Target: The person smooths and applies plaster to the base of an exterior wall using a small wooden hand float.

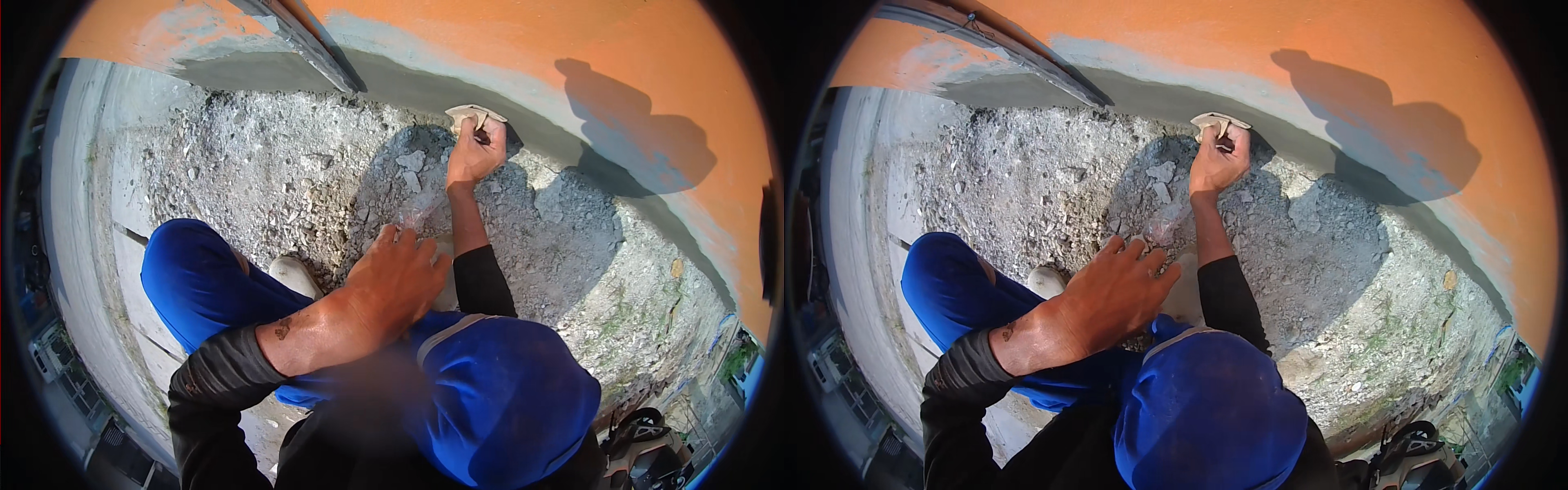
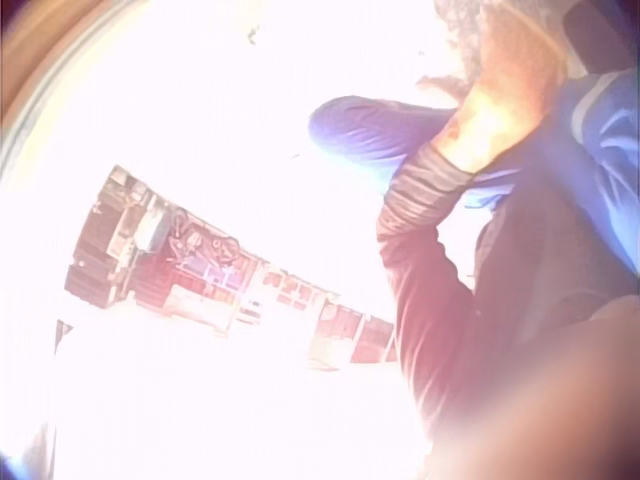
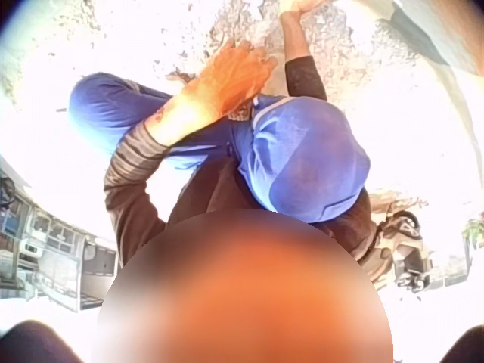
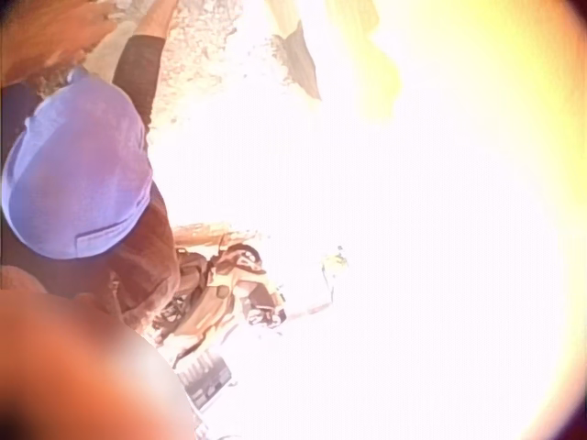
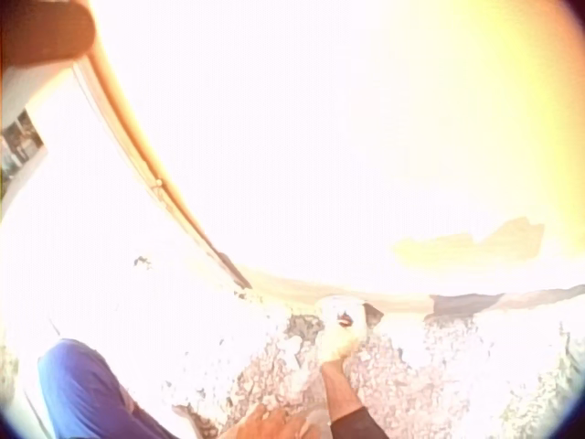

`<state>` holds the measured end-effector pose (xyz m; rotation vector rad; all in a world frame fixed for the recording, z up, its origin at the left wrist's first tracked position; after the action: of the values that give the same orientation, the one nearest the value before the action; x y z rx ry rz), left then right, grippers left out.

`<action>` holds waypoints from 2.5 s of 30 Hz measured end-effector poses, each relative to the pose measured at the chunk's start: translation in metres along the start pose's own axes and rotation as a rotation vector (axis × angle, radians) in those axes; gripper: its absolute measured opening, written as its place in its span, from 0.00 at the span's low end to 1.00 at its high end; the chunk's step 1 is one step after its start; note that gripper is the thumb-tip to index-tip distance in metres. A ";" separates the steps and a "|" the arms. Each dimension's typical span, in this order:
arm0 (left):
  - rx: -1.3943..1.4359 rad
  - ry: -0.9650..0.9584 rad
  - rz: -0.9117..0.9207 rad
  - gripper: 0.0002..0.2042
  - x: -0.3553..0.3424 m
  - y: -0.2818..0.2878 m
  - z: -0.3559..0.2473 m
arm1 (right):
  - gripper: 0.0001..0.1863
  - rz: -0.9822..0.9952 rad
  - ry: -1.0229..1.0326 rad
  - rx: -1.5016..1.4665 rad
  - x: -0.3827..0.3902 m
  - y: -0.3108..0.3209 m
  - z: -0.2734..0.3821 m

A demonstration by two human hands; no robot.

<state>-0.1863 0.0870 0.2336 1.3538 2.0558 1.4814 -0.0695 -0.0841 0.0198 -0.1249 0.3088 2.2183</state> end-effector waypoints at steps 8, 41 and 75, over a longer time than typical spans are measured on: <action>0.036 0.051 0.040 0.23 -0.005 0.008 0.002 | 0.03 -0.256 0.158 -0.222 -0.046 0.037 0.021; 0.025 0.050 -0.010 0.19 -0.032 0.006 0.006 | 0.08 -0.164 0.568 0.264 -0.052 0.048 0.031; 0.168 0.178 -0.282 0.20 -0.017 0.004 0.013 | 0.16 0.063 -0.903 -0.525 -0.071 0.083 -0.076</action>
<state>-0.1671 0.0814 0.2265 0.9611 2.4126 1.3750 -0.0924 -0.2078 -0.0242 0.5986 -0.7667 2.1278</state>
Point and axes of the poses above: each hand's wrist, its own x-axis away from the middle knuckle, its own y-axis out of the back of the hand, z = x × y, the point moved 3 cm from there along -x, towards the middle knuckle, and after that the axes turned 1 degree about -z, right-handed, at the moved point
